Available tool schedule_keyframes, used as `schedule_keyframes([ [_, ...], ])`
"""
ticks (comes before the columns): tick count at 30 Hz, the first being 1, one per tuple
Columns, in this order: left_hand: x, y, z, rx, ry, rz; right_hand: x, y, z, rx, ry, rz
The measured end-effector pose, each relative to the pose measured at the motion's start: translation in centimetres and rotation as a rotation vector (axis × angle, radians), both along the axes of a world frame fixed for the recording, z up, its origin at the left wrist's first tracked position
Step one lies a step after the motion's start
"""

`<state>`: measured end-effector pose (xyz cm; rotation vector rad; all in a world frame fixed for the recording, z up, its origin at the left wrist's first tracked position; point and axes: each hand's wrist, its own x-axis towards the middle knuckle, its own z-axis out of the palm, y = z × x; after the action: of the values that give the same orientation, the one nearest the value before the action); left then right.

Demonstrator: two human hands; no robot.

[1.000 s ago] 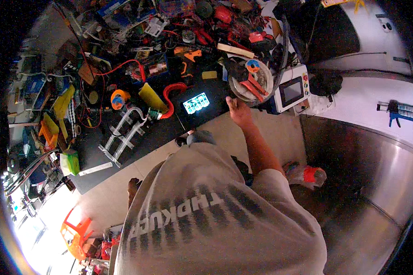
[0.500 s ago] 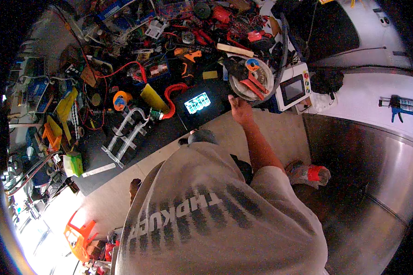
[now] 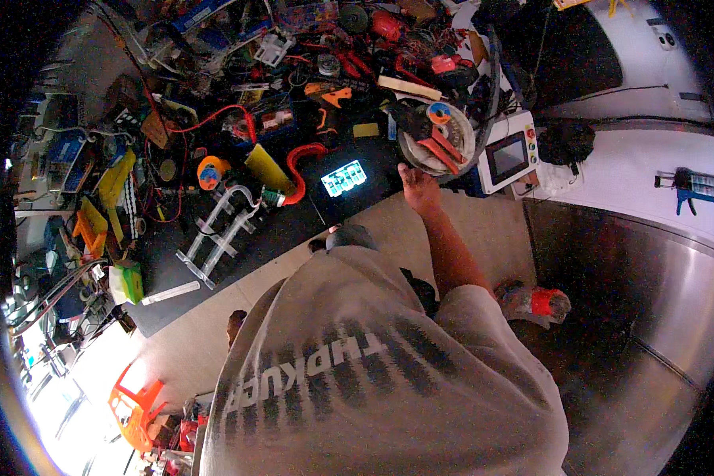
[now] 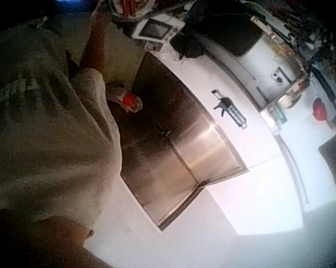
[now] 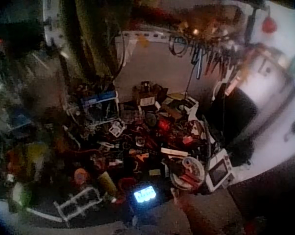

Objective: The person walks through a cluttered workshop and exits the building. Outside, they sit on a low stool and assemble a black mechanical component, inserting small metal parts and wires into the housing by hand.

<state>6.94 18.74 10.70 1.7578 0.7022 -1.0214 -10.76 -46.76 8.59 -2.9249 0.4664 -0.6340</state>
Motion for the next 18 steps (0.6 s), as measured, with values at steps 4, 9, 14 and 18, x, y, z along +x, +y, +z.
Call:
schedule_keyframes([
  [4,0.0,0.1,-0.1,0.002,-0.002,-0.004,-0.2,0.2,-0.6,0.153,-0.004,-0.082],
  [9,0.2,-0.3,-0.3,0.001,-0.002,-0.011,-0.3,-0.5,-1.2,0.35,0.071,-0.242],
  [14,-0.1,-0.4,-0.5,0.001,-0.004,-0.004,1.8,1.3,3.3,0.637,0.042,-0.405],
  [18,-0.2,-0.6,-0.6,-0.001,-0.002,-0.002,2.4,2.0,5.5,0.652,0.088,-0.449],
])
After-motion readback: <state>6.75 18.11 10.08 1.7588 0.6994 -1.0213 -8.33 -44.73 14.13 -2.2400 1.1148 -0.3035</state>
